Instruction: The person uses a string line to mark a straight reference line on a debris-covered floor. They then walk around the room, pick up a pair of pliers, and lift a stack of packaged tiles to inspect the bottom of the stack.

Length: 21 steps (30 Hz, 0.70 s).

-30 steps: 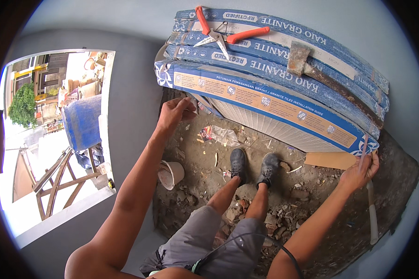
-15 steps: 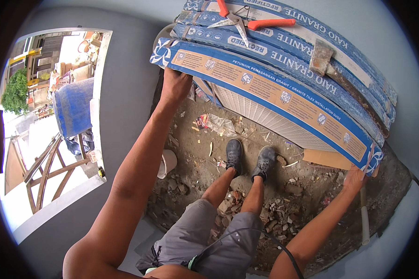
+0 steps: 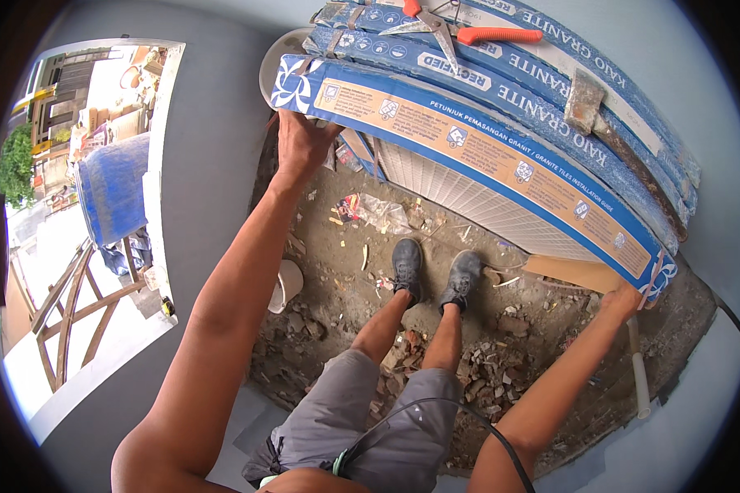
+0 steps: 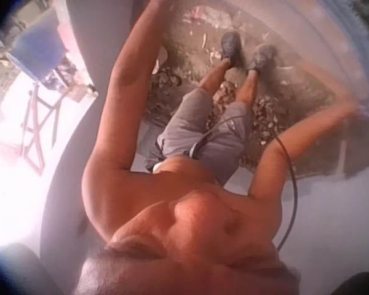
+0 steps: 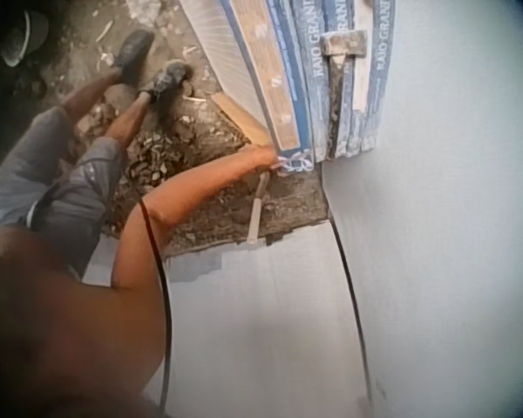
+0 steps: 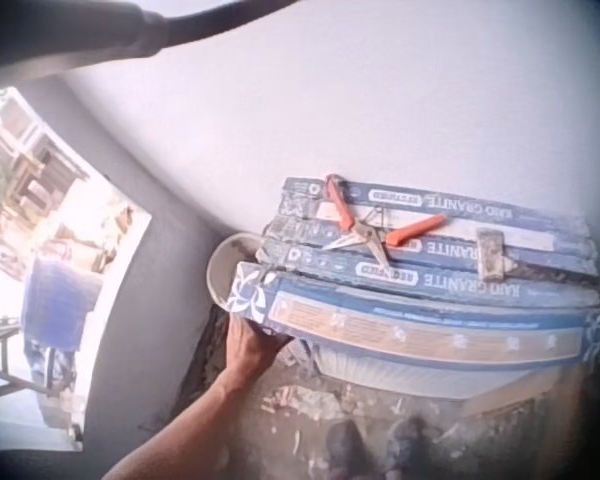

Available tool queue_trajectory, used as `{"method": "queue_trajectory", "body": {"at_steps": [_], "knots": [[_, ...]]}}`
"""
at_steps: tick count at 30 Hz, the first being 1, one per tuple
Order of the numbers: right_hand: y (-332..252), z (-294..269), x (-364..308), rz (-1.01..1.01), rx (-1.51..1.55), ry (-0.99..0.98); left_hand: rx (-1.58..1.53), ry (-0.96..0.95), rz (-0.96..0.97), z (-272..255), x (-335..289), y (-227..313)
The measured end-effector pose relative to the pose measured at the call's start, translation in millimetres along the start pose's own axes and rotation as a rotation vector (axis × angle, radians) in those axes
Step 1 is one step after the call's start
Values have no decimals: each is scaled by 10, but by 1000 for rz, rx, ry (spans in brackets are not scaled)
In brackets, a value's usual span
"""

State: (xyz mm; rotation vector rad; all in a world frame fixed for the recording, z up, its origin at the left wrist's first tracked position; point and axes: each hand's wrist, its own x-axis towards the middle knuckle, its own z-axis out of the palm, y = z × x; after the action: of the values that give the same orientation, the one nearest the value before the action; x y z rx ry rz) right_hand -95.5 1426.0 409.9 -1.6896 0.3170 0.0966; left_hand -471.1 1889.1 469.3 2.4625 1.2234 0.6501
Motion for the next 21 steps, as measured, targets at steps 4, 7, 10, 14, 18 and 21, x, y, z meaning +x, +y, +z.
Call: {"method": "queue_trajectory", "body": {"at_steps": [4, 7, 10, 14, 18, 21], "knots": [[-95, -18, -1, 90, -135, 66, 37, -49, -176, 10, -11, 48], [-213, 93, -105, 84, -196, 78, -19, -71, -108, -33, -14, -15], [-230, 16, -9, 83, -205, 14, -61, -97, -117, -19, 31, -89], [-182, -54, 72, 81, -172, -33, -101, -65, -163, -54, 32, -37], [-180, -45, 155, 85, -164, -24, -152, -76, -372, 19, -2, -128], [-164, -122, 216, 97, -183, -28, -183, -47, -373, -8, 45, -174]]}}
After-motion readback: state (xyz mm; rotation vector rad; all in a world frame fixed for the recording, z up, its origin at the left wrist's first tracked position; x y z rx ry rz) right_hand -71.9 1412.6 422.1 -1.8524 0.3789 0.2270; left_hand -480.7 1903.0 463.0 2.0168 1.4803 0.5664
